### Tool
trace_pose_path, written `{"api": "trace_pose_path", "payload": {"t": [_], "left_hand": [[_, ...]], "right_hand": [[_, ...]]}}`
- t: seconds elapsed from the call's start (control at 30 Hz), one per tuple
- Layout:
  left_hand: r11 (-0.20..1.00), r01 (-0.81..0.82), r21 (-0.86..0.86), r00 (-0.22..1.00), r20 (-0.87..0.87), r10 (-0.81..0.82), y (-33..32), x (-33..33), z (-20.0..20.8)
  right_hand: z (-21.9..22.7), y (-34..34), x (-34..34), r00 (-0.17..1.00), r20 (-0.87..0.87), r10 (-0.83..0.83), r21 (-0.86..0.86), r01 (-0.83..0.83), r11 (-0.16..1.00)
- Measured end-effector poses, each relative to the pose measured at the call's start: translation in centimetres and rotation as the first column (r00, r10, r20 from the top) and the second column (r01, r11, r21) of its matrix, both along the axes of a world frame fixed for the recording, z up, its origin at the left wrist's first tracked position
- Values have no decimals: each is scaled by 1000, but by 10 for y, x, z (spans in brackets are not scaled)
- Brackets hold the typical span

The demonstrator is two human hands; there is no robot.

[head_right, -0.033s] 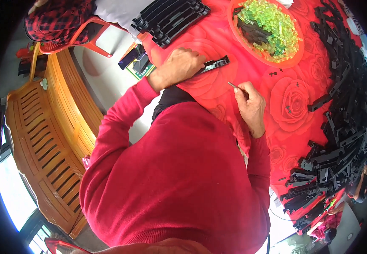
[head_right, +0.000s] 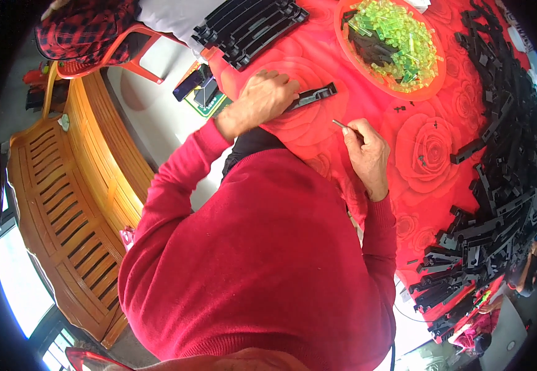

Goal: The person assembles toy gun components by taking small metal rods and pieces from the table and inserting them into plastic frames by hand.

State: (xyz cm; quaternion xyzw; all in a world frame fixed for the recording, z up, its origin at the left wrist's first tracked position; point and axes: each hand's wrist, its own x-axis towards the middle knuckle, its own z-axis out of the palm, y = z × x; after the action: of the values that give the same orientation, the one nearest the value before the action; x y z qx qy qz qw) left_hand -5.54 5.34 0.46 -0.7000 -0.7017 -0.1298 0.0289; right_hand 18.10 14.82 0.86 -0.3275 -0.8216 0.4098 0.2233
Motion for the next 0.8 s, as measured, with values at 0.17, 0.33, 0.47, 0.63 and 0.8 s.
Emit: {"api": "trace_pose_path", "payload": {"t": [0.17, 0.33, 0.47, 0.63, 0.8], "left_hand": [[962, -134, 239, 986, 132, 105, -39, 24, -5], [945, -152, 289, 988, 74, 136, -48, 31, -21], [961, -187, 201, 981, 85, 173, -48, 35, -23], [956, -237, 175, 969, 119, 218, -45, 39, -27], [946, -291, 141, 942, 213, 258, -44, 42, -27]], "right_hand": [[18, 17, -28, 990, 19, 140, 225, -141, 964], [28, 27, -59, 944, 210, 255, 470, -326, 820], [28, 30, -76, 906, 287, 311, 506, -419, 754], [24, 32, -88, 825, 412, 386, 417, -548, 725], [27, 36, -96, 787, 438, 434, 350, -594, 724]]}}
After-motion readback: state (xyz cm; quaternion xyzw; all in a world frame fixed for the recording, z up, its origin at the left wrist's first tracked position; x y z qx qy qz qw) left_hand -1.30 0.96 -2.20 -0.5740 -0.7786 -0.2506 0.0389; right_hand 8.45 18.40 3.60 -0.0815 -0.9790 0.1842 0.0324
